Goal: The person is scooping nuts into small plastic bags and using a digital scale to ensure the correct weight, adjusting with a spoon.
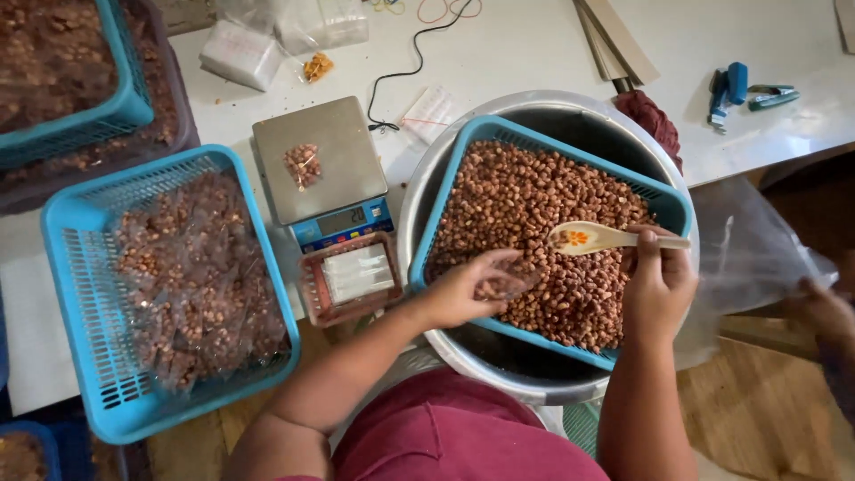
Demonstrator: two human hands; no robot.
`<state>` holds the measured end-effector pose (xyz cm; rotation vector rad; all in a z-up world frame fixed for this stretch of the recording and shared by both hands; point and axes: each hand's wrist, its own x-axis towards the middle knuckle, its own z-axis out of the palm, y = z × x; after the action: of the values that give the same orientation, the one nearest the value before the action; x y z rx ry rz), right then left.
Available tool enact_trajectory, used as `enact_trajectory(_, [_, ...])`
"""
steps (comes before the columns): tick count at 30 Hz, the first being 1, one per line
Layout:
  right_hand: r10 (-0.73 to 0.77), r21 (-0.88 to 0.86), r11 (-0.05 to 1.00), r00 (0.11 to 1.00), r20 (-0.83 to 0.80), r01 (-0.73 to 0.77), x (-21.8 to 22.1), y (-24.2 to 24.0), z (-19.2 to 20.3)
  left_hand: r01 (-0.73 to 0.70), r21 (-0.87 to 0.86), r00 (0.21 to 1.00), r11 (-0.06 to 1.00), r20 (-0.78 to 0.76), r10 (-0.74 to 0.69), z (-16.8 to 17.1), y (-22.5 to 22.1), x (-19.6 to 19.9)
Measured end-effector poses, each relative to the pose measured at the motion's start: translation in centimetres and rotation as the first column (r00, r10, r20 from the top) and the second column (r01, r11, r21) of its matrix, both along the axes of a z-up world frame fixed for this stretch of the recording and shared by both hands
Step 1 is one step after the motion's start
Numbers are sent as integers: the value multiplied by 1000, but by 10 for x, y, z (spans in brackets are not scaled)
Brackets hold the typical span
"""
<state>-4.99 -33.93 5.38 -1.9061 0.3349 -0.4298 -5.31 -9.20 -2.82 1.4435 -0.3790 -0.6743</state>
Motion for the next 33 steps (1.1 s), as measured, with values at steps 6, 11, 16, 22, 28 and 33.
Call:
enact_trajectory(6, [321,-337,917,897,305,-213,-15,11,14,-94,11,974,995,209,90,-11,-4,-6])
enact_trajectory(11, [207,-320,940,942,262,-118,-17,-3,-2,-99,-168,993,981,43,108,-20,3,-2])
enact_trajectory(16, [216,-304,945,931,294,-123,-10,-33,-25,-346,-515,882,784,108,460,-29,61,23])
enact_trajectory(22, [133,-300,952,961,244,-55,-7,-60,-45,-834,476,544,281,792,275,-66,151,81])
enact_trajectory(28, [103,-367,930,957,270,3,2,-82,-71,-952,307,307,2,951,46,-118,163,111])
enact_trajectory(33, [150,-174,977,974,171,-120,23,-60,-86,-994,-28,89,106,362,928,-81,110,18])
